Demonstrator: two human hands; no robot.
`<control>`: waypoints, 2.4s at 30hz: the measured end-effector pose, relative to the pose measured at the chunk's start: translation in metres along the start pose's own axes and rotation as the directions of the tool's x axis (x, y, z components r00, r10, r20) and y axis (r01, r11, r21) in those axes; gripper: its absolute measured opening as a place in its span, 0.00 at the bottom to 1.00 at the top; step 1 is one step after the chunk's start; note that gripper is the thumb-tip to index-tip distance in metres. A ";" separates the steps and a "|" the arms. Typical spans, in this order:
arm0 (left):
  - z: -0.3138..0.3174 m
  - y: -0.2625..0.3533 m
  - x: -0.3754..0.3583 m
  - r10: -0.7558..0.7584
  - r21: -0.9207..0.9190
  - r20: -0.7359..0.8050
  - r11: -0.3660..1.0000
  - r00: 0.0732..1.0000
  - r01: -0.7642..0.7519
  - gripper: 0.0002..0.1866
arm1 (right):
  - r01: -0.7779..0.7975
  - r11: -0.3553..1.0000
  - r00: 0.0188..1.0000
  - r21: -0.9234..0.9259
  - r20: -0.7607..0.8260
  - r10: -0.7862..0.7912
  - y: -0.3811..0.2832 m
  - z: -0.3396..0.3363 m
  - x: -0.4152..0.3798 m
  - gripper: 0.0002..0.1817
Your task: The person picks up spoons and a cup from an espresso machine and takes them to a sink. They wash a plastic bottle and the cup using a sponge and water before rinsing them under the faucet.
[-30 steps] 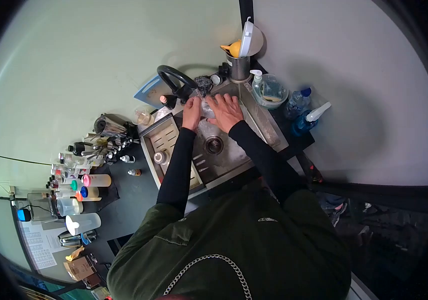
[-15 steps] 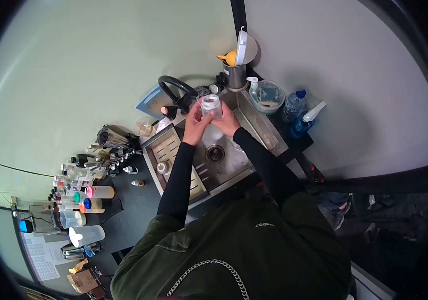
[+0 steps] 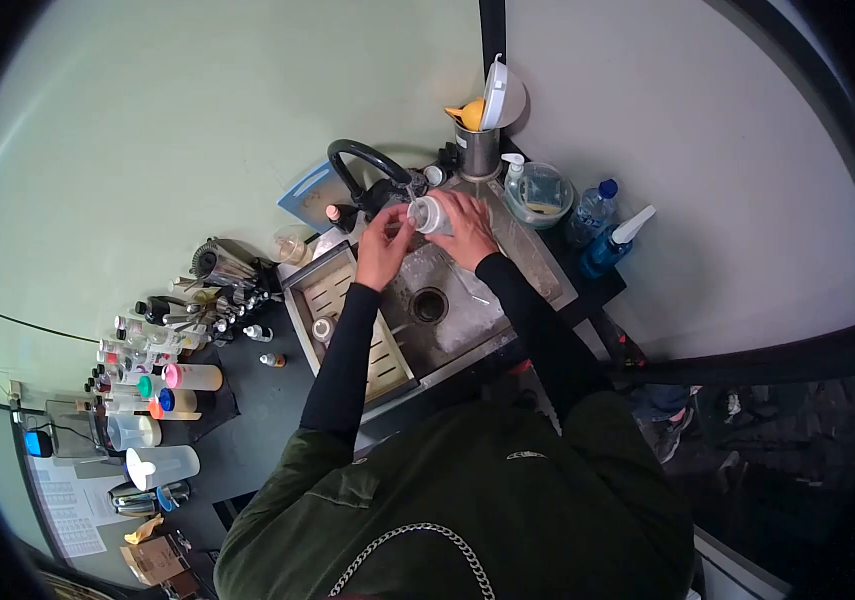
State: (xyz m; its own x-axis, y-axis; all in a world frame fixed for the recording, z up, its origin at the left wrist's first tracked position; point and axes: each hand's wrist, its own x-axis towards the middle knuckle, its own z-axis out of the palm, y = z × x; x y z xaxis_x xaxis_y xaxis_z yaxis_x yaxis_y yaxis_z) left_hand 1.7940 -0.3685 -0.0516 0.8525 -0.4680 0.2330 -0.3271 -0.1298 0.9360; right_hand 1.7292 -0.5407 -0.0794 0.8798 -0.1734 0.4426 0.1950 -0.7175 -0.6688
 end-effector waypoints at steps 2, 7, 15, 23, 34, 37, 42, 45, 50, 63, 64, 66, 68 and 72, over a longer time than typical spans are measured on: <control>0.000 -0.008 0.011 -0.156 -0.048 0.052 0.986 0.986 0.158 0.14 | 0.012 0.984 1.000 -0.179 -0.015 -0.015 -0.009 -0.006 -0.001 0.43; 0.005 -0.026 0.049 0.071 0.463 0.121 0.878 0.990 -0.119 0.10 | 0.085 0.806 0.996 -0.585 0.053 -0.067 -0.017 -0.014 -0.003 0.42; 0.000 -0.022 0.048 -0.047 0.457 0.542 0.854 0.839 -0.248 0.14 | -0.182 0.973 0.938 -0.140 0.273 0.214 0.023 -0.012 -0.027 0.46; -0.027 -0.029 0.062 0.056 0.524 0.602 0.725 0.796 -0.447 0.13 | -0.296 0.921 0.880 0.252 0.446 0.161 0.000 -0.004 -0.020 0.43; -0.024 -0.008 0.051 0.085 0.473 0.341 0.845 0.936 -0.249 0.19 | -0.498 0.608 0.850 0.618 0.485 0.205 0.025 0.032 -0.019 0.39; -0.010 0.001 0.035 0.270 0.482 0.234 0.802 0.934 -0.353 0.18 | -0.401 0.699 0.903 0.592 0.383 0.195 0.029 0.045 -0.019 0.44; 0.017 0.003 0.005 0.395 0.614 0.302 0.616 0.868 -0.494 0.16 | -0.289 0.628 0.954 0.722 0.159 0.255 0.085 0.110 -0.008 0.44; 0.018 0.013 0.002 0.498 0.664 0.338 0.476 0.799 -0.577 0.15 | -0.247 0.606 0.964 0.756 0.130 0.230 0.088 0.101 -0.002 0.44; 0.021 -0.023 0.018 0.230 0.574 0.171 0.767 0.958 -0.286 0.19 | -0.147 0.977 0.981 0.154 0.151 0.123 0.018 0.061 -0.009 0.34; 0.016 -0.020 0.032 0.547 0.553 0.505 0.389 0.668 -0.737 0.13 | -0.226 0.944 0.961 0.239 0.215 0.176 0.072 0.086 0.007 0.35; 0.019 -0.024 0.032 0.499 0.581 0.514 0.396 0.698 -0.711 0.12 | -0.224 0.950 0.962 0.220 0.208 0.178 0.070 0.080 0.004 0.34; 0.021 -0.025 0.040 0.385 0.619 0.590 0.349 0.710 -0.704 0.13 | -0.219 0.959 0.964 0.181 0.194 0.184 0.061 0.064 -0.002 0.33; 0.018 -0.027 0.049 0.312 0.608 0.667 0.299 0.677 -0.736 0.15 | -0.229 0.968 0.965 0.106 0.152 0.212 0.058 0.060 -0.014 0.49; 0.021 -0.015 0.054 0.076 0.571 0.678 0.572 0.731 -0.589 0.20 | -0.206 0.975 0.975 0.083 0.104 0.197 0.051 0.045 -0.023 0.51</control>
State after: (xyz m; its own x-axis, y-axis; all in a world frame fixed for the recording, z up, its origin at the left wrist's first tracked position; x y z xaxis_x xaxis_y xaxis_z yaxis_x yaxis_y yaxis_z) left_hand 1.8364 -0.4098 -0.0583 0.3214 -0.9449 0.0623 -0.9222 -0.2973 0.2472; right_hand 1.7385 -0.5429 -0.1504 0.9413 -0.2399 0.2373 0.0450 -0.6078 -0.7928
